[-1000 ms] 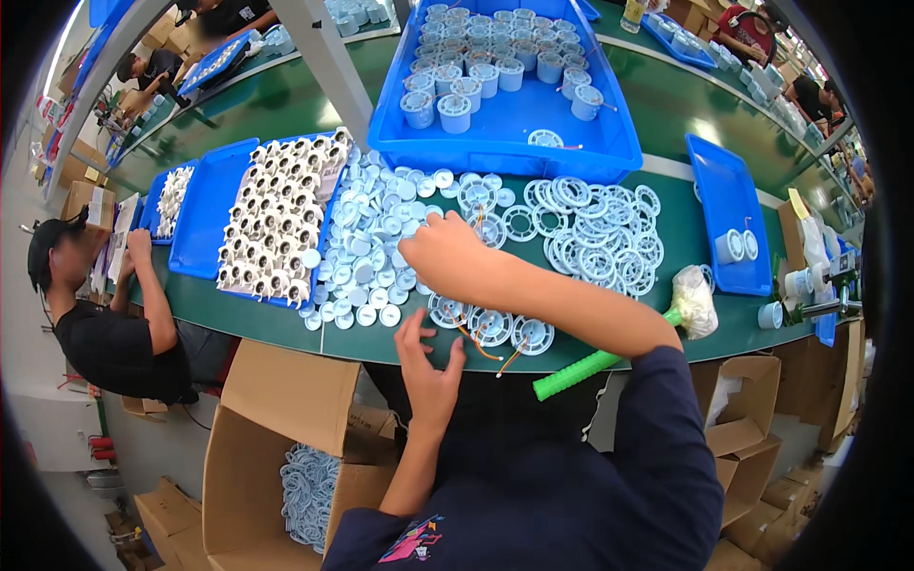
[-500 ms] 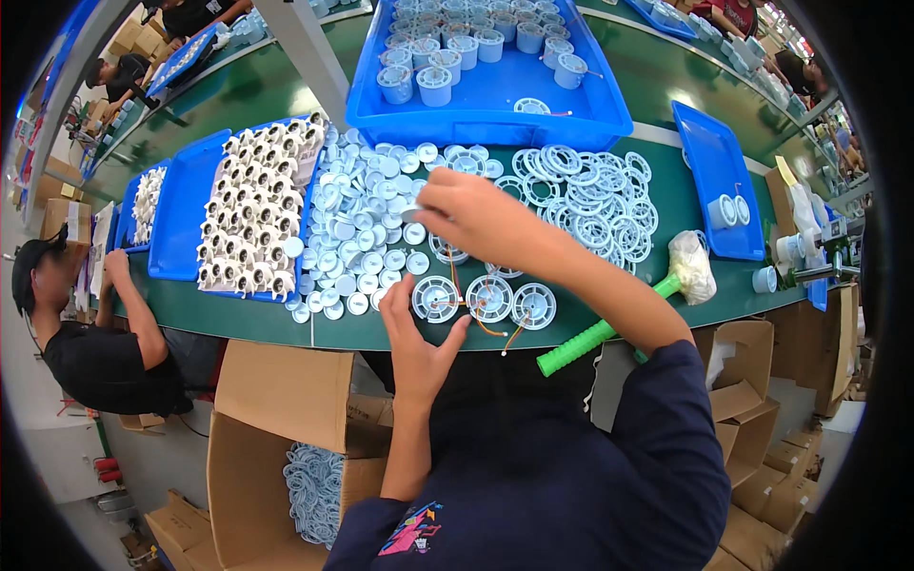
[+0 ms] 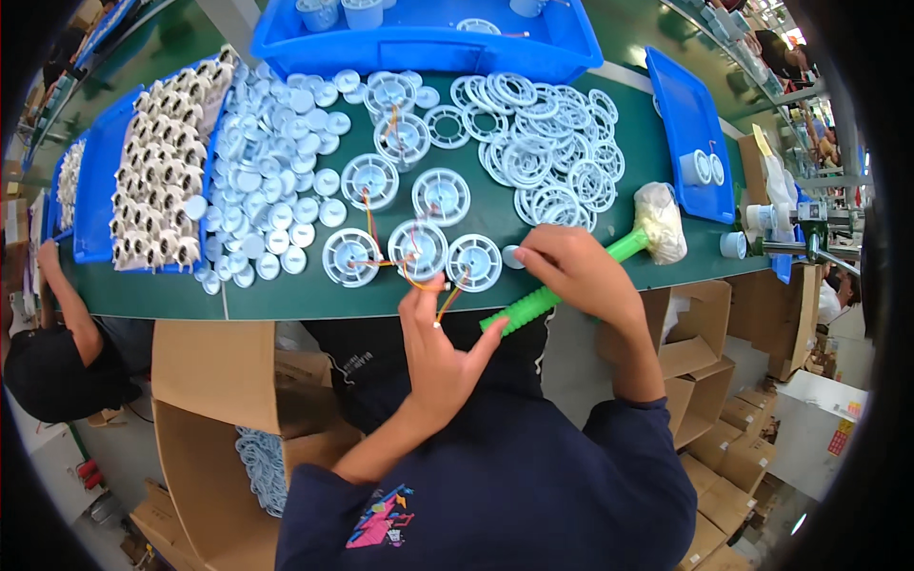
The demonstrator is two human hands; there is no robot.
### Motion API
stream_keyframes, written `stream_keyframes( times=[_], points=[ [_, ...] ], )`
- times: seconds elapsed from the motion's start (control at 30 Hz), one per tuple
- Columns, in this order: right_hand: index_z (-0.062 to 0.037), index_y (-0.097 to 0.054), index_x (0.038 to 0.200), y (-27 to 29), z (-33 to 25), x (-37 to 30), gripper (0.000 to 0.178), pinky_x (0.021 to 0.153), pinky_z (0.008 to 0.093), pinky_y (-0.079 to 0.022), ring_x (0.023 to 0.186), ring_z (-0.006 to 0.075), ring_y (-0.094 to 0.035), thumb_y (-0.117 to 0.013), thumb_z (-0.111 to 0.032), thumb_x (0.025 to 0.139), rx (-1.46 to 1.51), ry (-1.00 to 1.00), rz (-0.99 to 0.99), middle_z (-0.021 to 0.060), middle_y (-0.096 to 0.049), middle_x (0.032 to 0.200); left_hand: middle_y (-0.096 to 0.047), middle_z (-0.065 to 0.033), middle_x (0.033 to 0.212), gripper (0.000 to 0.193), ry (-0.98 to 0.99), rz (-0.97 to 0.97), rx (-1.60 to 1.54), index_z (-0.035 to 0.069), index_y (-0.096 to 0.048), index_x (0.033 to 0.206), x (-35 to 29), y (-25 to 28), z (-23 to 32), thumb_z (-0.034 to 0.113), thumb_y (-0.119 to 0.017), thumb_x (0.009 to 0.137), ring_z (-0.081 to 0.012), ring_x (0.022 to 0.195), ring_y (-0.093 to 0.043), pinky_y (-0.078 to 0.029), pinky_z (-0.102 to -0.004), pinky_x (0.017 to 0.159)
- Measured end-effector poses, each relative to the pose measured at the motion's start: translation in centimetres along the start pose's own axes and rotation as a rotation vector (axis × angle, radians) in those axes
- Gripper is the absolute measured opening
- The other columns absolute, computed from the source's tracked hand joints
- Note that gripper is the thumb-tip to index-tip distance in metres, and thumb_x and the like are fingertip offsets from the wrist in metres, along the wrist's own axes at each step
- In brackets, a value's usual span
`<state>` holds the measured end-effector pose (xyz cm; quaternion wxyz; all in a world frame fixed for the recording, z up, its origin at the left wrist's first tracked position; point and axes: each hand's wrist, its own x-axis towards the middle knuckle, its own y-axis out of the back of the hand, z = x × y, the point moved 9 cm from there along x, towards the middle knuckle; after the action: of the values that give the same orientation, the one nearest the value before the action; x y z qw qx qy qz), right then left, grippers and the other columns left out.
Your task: Assembling small circular plastic components by hand and with a mallet at a factory workstation.
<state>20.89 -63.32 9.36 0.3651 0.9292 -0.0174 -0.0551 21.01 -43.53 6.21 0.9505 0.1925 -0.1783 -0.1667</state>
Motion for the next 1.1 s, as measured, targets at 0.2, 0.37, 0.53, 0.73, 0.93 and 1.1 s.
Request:
stream_keyframes(
  times=[0.2,0.37,0.53,0.73,0.93,1.1],
  points=[
    [0.0028,-0.067,0.093,-0.7,1.4,0.3,0.017,0.065,0.0459,-0.049,0.069,0.0387,-0.064,-0.066,-0.014,0.099,-0.079,0.000,0.062,0.0176,-0.065,0.077,-0.056,-0.0201,0.130,0.076,-0.038,0.075,0.055,0.001,-0.049,0.139,3.7,-2.2,0.4,0.015,-0.093,0.078,-0.0395,0.121,-0.055,-0.045,-0.0464,0.104],
    [0.0007,-0.069,0.101,0.0,1.5,0.1,0.012,0.062,0.0412,-0.050,0.065,0.0318,-0.064,-0.068,-0.010,0.097,-0.062,0.045,0.092,0.0144,-0.065,0.073,-0.059,-0.0196,0.133,0.068,-0.078,0.032,-0.028,0.000,-0.052,0.137,5.4,-3.2,-0.2,0.009,-0.088,0.079,-0.0366,0.121,-0.057,-0.045,-0.0458,0.105],
    [-0.0030,-0.066,0.118,1.6,1.9,-0.7,0.028,0.070,0.0444,-0.054,0.077,0.0357,-0.067,-0.073,-0.005,0.091,-0.121,-0.085,0.253,0.0129,-0.067,0.102,-0.061,-0.0225,0.137,0.085,-0.048,-0.033,-0.061,-0.005,-0.039,0.152,5.9,-4.7,0.2,0.013,-0.087,0.084,-0.0392,0.124,-0.060,-0.043,-0.0487,0.107],
    [-0.0004,-0.063,0.114,0.2,1.0,-1.6,0.029,0.083,0.0447,-0.055,0.099,0.0369,-0.067,-0.075,-0.001,0.087,-0.127,0.161,0.259,0.0141,-0.063,0.110,-0.060,-0.0269,0.143,0.093,0.015,-0.085,-0.122,-0.005,-0.030,0.155,6.2,-5.7,-1.0,0.007,-0.088,0.083,-0.0335,0.133,-0.060,-0.046,-0.0420,0.111],
    [-0.0016,-0.064,0.113,0.1,1.3,-2.1,0.028,0.085,0.0450,-0.055,0.101,0.0363,-0.066,-0.074,0.000,0.087,-0.153,0.147,0.252,0.0135,-0.062,0.112,-0.056,-0.0279,0.149,0.095,-0.113,-0.167,-0.148,-0.001,-0.026,0.157,4.5,-4.4,-0.6,0.005,-0.086,0.084,-0.0359,0.131,-0.062,-0.048,-0.0445,0.110],
    [-0.0017,-0.063,0.114,1.1,2.3,-2.2,0.031,0.087,0.0449,-0.054,0.102,0.0361,-0.065,-0.075,0.003,0.086,-0.058,0.074,0.355,0.0140,-0.061,0.114,-0.055,-0.0272,0.149,0.075,-0.290,-0.088,-0.041,0.003,-0.050,0.149,4.6,-3.8,1.0,-0.001,-0.084,0.082,-0.0404,0.128,-0.062,-0.050,-0.0465,0.108]
  ],
)
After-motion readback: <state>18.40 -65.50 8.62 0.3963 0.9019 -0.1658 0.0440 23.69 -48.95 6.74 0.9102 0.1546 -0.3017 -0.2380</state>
